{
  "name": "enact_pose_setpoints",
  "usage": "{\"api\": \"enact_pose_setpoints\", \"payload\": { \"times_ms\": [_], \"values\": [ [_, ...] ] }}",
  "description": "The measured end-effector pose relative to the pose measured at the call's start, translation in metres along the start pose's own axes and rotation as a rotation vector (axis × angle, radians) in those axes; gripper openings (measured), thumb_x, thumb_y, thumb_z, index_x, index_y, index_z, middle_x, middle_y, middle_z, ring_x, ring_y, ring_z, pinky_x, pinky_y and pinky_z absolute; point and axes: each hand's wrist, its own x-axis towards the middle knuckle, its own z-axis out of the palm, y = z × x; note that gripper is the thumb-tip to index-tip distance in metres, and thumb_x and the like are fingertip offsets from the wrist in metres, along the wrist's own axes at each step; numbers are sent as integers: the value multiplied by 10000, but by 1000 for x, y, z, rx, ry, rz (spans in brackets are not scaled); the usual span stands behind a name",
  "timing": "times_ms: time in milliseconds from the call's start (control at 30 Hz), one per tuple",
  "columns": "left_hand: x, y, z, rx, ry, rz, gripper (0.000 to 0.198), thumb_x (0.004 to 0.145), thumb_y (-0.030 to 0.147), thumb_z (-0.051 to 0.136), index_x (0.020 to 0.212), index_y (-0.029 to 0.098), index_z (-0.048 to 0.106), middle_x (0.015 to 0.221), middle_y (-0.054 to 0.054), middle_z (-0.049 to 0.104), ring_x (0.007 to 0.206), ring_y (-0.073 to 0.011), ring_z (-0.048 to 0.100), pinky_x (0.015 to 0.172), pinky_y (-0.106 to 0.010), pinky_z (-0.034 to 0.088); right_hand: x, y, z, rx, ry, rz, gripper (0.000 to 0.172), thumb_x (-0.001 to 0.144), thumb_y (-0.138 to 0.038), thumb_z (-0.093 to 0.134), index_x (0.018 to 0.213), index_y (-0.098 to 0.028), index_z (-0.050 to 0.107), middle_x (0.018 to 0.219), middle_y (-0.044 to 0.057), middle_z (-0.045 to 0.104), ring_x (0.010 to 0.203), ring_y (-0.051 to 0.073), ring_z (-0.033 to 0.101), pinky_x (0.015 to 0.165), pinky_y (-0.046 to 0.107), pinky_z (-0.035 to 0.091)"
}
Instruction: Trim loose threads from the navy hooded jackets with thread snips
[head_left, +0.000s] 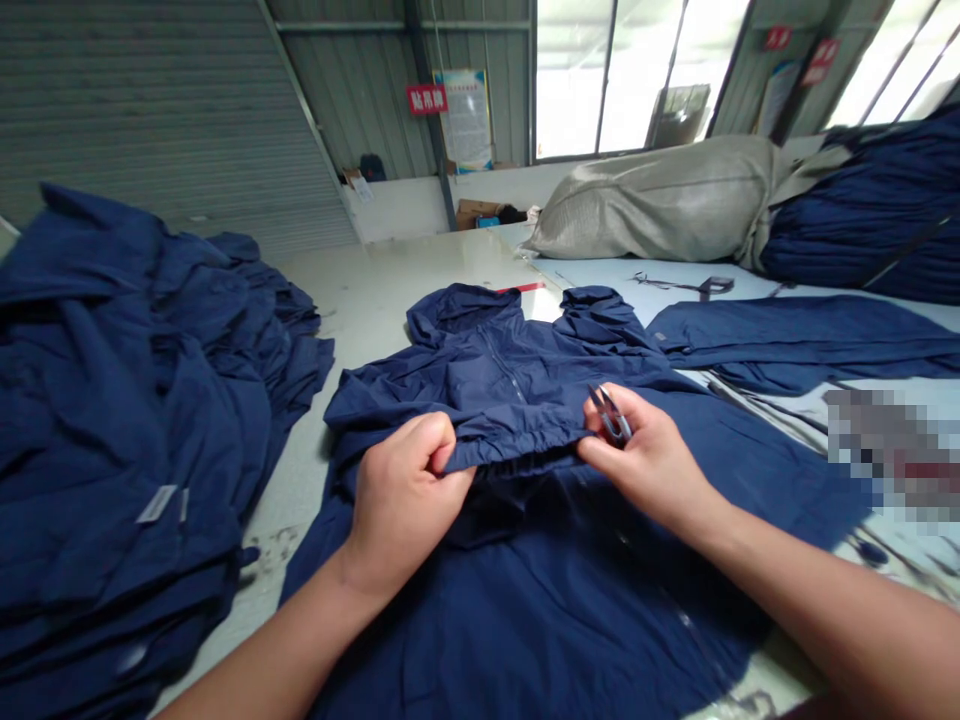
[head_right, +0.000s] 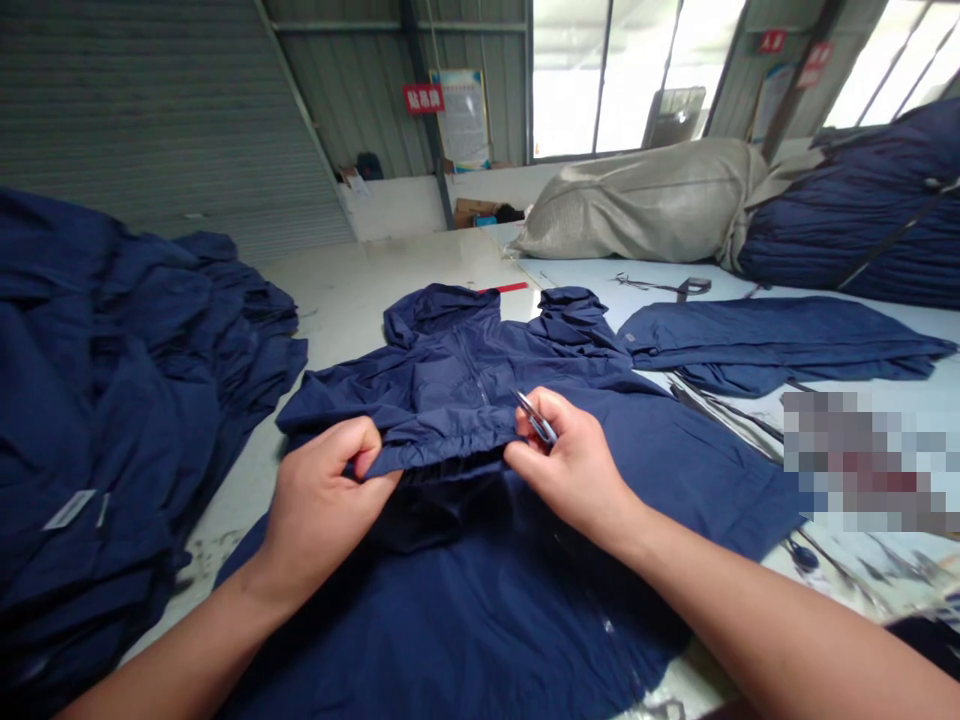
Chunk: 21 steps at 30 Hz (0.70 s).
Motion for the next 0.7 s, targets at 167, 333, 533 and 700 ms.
{"api": "enact_pose_setpoints", "payload": {
  "times_ms": [167, 333, 533, 700],
  "values": [
    [-6, -3, -1, 33, 56, 129, 367, 789, 73, 533, 598, 237, 266, 558, 75, 290, 500, -107, 328, 530, -265, 253, -4, -2, -1, -75, -30, -84, 139, 684, -131, 538, 683, -227, 438, 607, -55, 415, 556, 110, 378, 551, 248, 305],
    [-7, -4, 2, -132, 134, 65, 252, 770, 121, 635, 680, 236, 430, 656, 56, 510, 582, -115, 518, 595, -236, 394, -6, -2, -3, 10, -164, -124, 186, 688, -140, 613, 691, -222, 447, 632, -53, 453, 550, 97, 393, 538, 238, 326],
    [32, 2, -51, -644, 466, -277, 257, 745, 47, 593, 953, 195, 618, 847, 43, 651, 750, -94, 601, 699, -191, 488, 7, 2, -19, 229, -40, 34, 275, 786, -434, 736, 827, -190, 617, 569, -61, 457, 485, 83, 383, 468, 229, 306],
    [24, 5, -93, -561, 292, -424, 221, 691, 94, 708, 889, 192, 706, 763, 42, 702, 648, -113, 619, 607, -206, 521, 13, 4, -29, 320, -1, 80, 371, 858, -540, 645, 917, -177, 690, 541, -51, 464, 448, 78, 352, 428, 224, 233]
  ]
}}
